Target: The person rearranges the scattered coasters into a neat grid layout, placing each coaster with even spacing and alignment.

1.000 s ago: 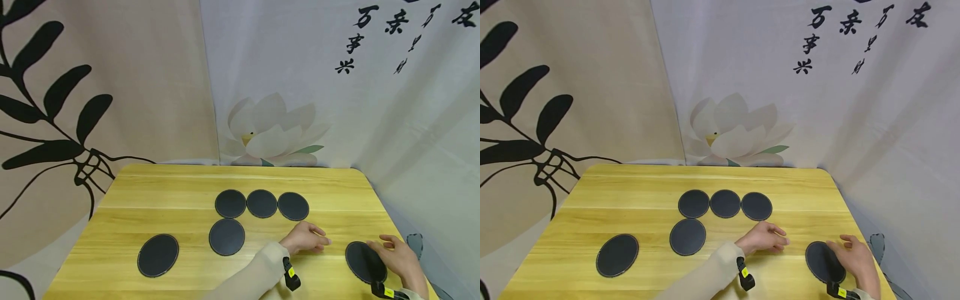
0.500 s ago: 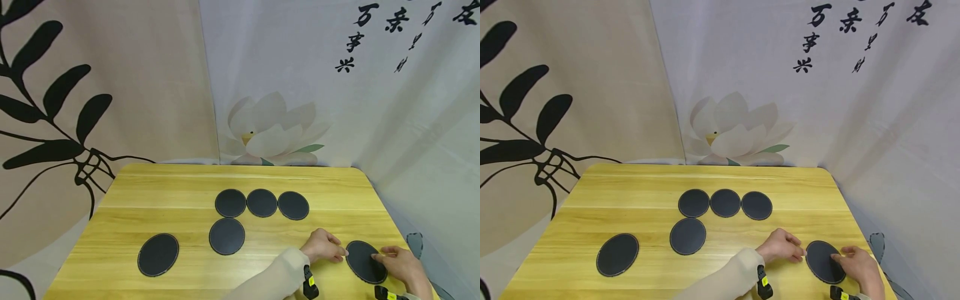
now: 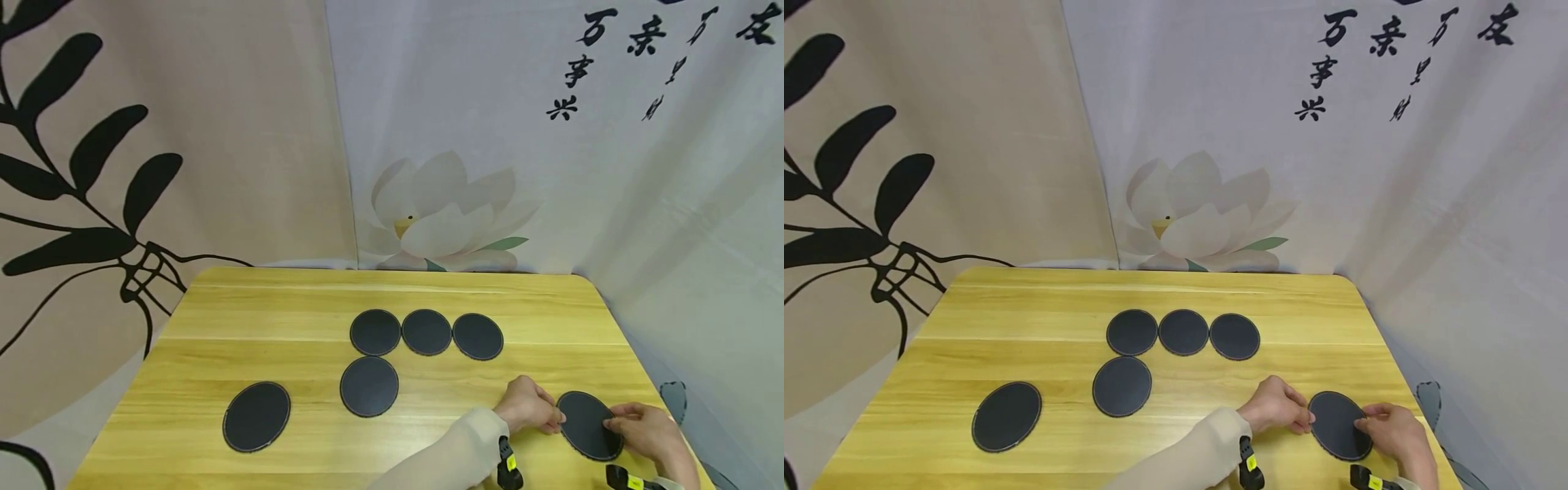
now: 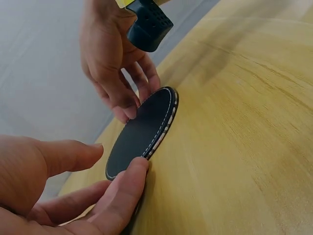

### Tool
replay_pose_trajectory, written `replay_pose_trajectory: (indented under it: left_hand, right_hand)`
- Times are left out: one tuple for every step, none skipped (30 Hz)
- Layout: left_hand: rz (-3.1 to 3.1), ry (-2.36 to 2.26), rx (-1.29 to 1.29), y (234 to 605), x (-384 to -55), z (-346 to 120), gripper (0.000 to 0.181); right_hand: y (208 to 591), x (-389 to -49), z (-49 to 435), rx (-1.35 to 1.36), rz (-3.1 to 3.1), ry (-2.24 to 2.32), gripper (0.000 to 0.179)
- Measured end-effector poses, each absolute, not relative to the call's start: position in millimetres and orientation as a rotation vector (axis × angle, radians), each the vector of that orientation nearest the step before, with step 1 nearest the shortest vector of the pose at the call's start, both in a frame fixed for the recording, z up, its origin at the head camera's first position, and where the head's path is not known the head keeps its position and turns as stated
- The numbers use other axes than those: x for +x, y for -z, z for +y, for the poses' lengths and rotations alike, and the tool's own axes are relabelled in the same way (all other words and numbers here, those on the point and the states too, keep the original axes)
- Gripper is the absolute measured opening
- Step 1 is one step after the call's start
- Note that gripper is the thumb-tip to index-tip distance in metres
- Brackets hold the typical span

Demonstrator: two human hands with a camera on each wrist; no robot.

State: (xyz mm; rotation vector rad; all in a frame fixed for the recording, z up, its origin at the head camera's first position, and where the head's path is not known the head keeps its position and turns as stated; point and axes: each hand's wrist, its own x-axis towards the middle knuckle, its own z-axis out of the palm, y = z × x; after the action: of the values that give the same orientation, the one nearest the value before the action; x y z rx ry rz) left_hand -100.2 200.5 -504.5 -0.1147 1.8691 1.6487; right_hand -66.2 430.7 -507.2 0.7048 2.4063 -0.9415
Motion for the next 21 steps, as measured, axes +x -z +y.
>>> replay_pose_trajectory:
  left_hand:
    - [1.874,-1.645,-0.121,505,-100,201,0.012]
    - [1.882,-1.64,-0.127,505,-100,201,0.013]
    - [1.886,-1.638,-0.131,505,-100,201,0.013]
    - [1.89,-1.635,-0.133,505,-100,201,0.013]
    - [1.896,-1.632,-0.134,505,-100,201,0.013]
    - [1.901,-1.63,-0.137,505,-100,201,0.014]
    - [1.903,-1.631,-0.138,504,-100,201,0.014]
    - [1.91,-1.629,-0.138,504,-99,201,0.014]
    - [1.915,-1.63,-0.138,504,-99,201,0.014]
    - [1.922,-1.628,-0.139,504,-99,201,0.014]
    - [1.928,-1.628,-0.14,504,-99,200,0.015]
    - [1.939,-1.626,-0.141,504,-99,199,0.015]
    - [1.951,-1.623,-0.14,504,-99,199,0.016]
    - [1.966,-1.622,-0.141,505,-99,198,0.017]
    - [1.977,-1.625,-0.139,505,-99,197,0.018]
    - [1.989,-1.629,-0.139,506,-99,196,0.02]
    - [1.999,-1.633,-0.137,506,-100,195,0.021]
    - [2.011,-1.637,-0.135,506,-100,194,0.022]
    - [2.014,-1.645,-0.135,507,-100,194,0.022]
    - [2.02,-1.651,-0.136,507,-100,193,0.022]
    - [2.017,-1.661,-0.135,507,-100,192,0.022]
  right_hand:
    - [509,-66,431,0.69,2.408,0.955,0.053]
    - [510,-66,431,0.684,2.403,0.979,0.053]
    - [510,-67,431,0.675,2.404,0.993,0.052]
    - [511,-66,431,0.674,2.402,1.009,0.05]
    - [511,-66,431,0.671,2.4,1.022,0.05]
    - [512,-66,431,0.669,2.398,1.036,0.049]
    - [512,-66,430,0.674,2.394,1.05,0.049]
    - [512,-66,429,0.678,2.392,1.06,0.049]
    - [511,-66,429,0.677,2.396,1.058,0.049]
    - [511,-66,428,0.674,2.399,1.059,0.049]
    - [510,-66,427,0.669,2.4,1.062,0.049]
    - [509,-66,426,0.66,2.403,1.066,0.05]
    - [508,-66,424,0.649,2.406,1.071,0.051]
    - [507,-66,423,0.641,2.409,1.078,0.052]
    - [506,-65,422,0.632,2.411,1.086,0.052]
    - [505,-65,421,0.627,2.407,1.1,0.053]
    - [504,-65,419,0.623,2.403,1.116,0.054]
    - [503,-65,419,0.62,2.398,1.132,0.054]
    - [502,-65,418,0.62,2.391,1.151,0.055]
    - [502,-65,417,0.623,2.383,1.168,0.055]
    - [502,-65,416,0.622,2.378,1.183,0.056]
